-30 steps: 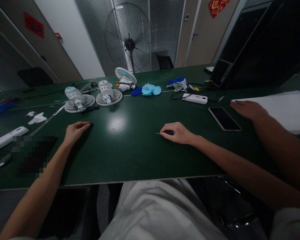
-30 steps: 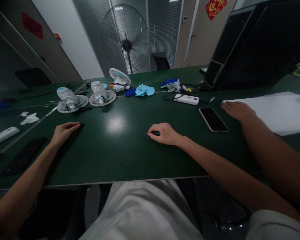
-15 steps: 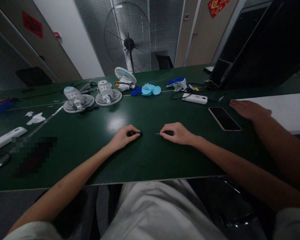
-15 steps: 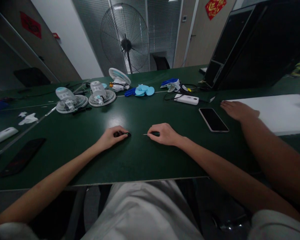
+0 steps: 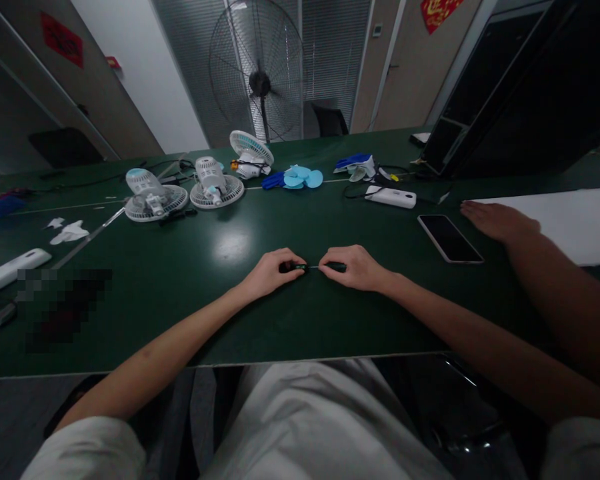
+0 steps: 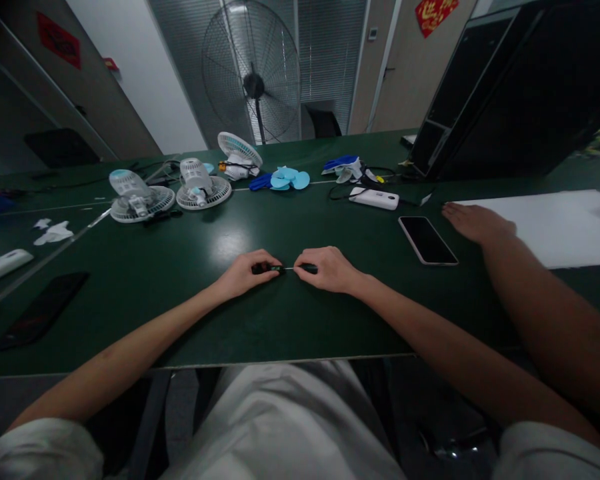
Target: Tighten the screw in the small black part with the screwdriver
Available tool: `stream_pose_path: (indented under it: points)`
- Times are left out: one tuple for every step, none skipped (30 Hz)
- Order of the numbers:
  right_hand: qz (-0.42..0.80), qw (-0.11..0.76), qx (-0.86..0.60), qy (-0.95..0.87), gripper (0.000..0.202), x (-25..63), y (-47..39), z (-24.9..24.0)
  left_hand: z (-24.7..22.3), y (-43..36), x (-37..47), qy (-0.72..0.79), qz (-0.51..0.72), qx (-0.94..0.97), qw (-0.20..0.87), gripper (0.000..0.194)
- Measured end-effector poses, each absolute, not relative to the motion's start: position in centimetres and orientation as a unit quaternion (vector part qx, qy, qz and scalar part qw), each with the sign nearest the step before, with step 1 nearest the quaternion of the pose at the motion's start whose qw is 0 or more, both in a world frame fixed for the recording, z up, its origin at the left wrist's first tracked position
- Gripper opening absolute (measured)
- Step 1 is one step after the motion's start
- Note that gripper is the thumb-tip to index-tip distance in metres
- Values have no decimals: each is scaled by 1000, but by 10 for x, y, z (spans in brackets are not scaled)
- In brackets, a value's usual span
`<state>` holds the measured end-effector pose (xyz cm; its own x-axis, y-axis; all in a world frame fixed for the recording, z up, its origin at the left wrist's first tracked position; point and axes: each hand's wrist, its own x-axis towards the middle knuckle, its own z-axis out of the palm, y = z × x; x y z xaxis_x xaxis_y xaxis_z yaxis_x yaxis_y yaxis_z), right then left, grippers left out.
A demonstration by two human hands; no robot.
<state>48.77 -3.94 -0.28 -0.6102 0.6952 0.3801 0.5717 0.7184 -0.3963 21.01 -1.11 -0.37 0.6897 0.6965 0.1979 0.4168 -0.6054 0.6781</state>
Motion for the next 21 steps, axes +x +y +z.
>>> stream_pose_path:
  points:
    - [113,256,-361,-889,16,487,-39,-3,-4,-11,210,319,225,869,304,23]
    - [107,252,-366,-889,16,487,-39,-4,-4,-11,210,318,223,871,302,23]
    - [102,249,-370,-889,16,486,-39,-4,-4,-10,211,318,222,871,301,24]
    - [99,247,-372,-889,16,485,-39,-5,-5,-10,211,318,222,871,300,23]
    - [96,246,-373,-889,16,485,-39,-5,-5,-10,211,319,222,871,301,23]
    - [95,245,-373,-890,16,484,-39,-5,-6,-9,210,319,223,870,302,23]
    - [95,244,-373,-890,16,483,-39,-5,-6,-9,210,320,224,870,303,23]
    - [95,243,-372,-891,16,482,-38,-5,-6,-9,210,319,224,869,304,23]
    - [95,242,-372,-891,16,482,-38,-5,-6,-9,210,319,224,869,304,23]
    - [94,240,-372,-892,15,481,-38,-5,-6,-9,210,319,224,869,305,23]
    - [93,240,-372,-892,15,481,-38,-5,-6,-9,210,319,223,869,305,23]
    - [92,238,-372,-893,15,481,-38,-5,-6,-9,210,319,223,869,306,23]
    - [91,237,-372,-893,15,480,-38,-5,-5,-9,210,320,222,869,306,23]
    - [92,237,-372,-893,15,479,-38,-5,-6,-9,210,320,222,869,306,23]
    - [95,239,-370,-893,15,478,-38,-4,-6,-9,210,320,222,869,306,23]
    - [103,247,-367,-891,15,476,-39,-3,-6,-8,210,319,223,869,306,23]
    - [119,262,-362,-887,15,474,-39,-1,-7,-8,210,318,224,869,305,23]
    - [139,284,-356,-880,16,472,-40,1,-7,-8,210,315,226,870,304,23]
    - [160,309,-350,-870,17,470,-41,4,-7,-7,210,312,227,871,304,23]
    - [178,335,-347,-858,19,468,-41,6,-7,-7,210,309,226,872,304,23]
    - [187,355,-347,-848,20,467,-42,9,-7,-7,210,307,224,873,306,23]
